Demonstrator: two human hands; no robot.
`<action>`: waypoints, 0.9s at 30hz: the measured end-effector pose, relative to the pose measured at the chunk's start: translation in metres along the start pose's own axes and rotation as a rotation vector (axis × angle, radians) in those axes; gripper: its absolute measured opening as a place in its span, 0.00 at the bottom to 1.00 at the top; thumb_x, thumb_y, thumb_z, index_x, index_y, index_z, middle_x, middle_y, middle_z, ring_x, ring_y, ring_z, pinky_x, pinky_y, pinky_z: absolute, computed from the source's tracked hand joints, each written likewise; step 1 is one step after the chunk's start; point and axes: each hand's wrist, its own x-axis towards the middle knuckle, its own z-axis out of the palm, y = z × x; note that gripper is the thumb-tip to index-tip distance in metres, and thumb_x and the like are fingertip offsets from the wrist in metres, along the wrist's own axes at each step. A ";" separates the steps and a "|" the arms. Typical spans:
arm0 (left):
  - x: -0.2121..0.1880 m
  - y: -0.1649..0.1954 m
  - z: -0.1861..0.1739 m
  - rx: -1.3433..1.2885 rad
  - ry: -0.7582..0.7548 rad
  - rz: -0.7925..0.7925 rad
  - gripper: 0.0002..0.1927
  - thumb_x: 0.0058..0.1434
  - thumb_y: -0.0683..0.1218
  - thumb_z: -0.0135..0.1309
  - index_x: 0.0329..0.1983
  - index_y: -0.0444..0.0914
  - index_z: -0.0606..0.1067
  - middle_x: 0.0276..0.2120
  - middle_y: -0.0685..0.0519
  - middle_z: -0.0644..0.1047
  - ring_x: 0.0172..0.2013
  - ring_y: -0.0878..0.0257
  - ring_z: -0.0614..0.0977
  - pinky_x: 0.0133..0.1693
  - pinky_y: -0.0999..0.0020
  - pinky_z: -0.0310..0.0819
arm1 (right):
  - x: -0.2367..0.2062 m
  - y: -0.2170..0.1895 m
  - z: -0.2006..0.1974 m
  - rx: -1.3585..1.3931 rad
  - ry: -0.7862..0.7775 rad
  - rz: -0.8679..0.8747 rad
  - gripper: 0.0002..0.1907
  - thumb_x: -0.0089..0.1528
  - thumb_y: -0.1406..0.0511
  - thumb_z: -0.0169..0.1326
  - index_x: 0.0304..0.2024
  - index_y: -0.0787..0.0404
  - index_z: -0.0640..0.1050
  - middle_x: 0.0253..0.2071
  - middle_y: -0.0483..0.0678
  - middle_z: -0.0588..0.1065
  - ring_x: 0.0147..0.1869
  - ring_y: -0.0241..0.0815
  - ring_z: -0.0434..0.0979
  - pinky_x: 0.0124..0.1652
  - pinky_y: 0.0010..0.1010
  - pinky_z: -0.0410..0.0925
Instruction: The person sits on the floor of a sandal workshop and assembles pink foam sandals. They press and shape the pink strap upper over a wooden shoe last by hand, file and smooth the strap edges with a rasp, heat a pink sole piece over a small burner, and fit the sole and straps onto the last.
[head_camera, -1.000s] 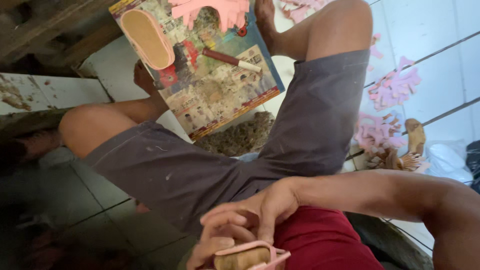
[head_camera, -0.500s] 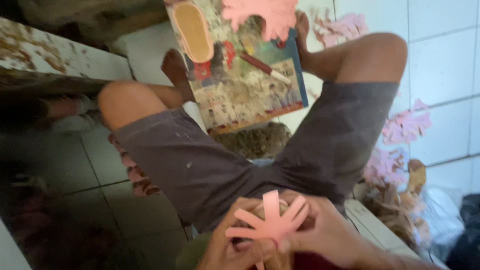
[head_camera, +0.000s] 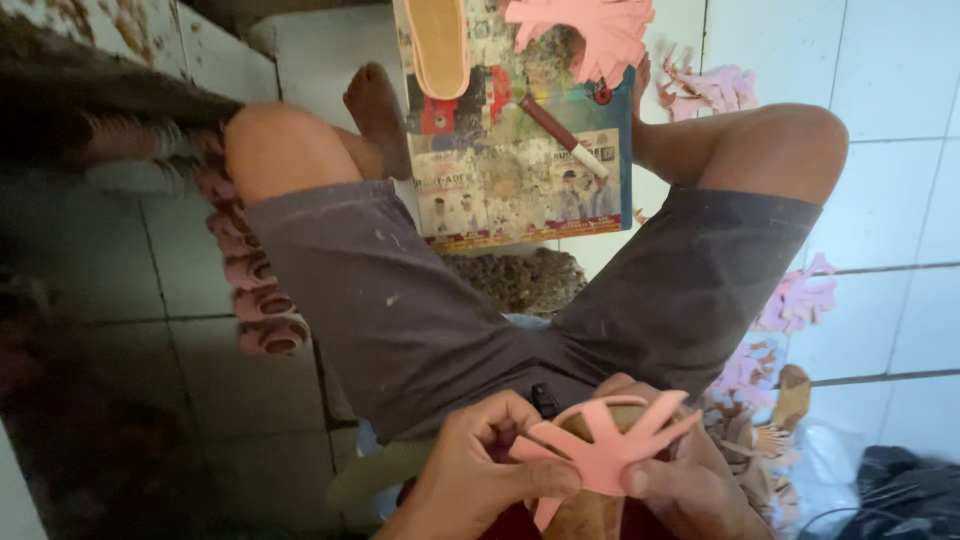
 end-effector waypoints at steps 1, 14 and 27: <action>-0.002 -0.003 -0.001 -0.021 0.006 -0.005 0.15 0.57 0.42 0.70 0.40 0.30 0.77 0.29 0.51 0.81 0.31 0.70 0.80 0.32 0.72 0.71 | -0.003 0.006 -0.007 -0.031 0.034 -0.035 0.41 0.47 0.57 0.70 0.53 0.79 0.73 0.47 0.65 0.79 0.52 0.55 0.82 0.52 0.44 0.73; 0.027 -0.027 -0.026 -0.152 -0.050 0.109 0.07 0.66 0.41 0.58 0.42 0.30 0.78 0.36 0.53 0.80 0.37 0.70 0.80 0.42 0.73 0.75 | 0.030 0.040 -0.039 0.254 -0.089 -0.029 0.47 0.52 0.57 0.69 0.67 0.67 0.61 0.61 0.62 0.70 0.64 0.58 0.73 0.61 0.54 0.67; 0.043 -0.020 -0.033 -0.454 0.022 0.100 0.26 0.65 0.45 0.49 0.66 0.30 0.65 0.54 0.45 0.78 0.52 0.59 0.82 0.54 0.60 0.76 | 0.060 -0.026 0.026 -0.093 -0.151 -0.095 0.32 0.58 0.70 0.60 0.64 0.72 0.67 0.64 0.60 0.74 0.68 0.53 0.74 0.63 0.43 0.69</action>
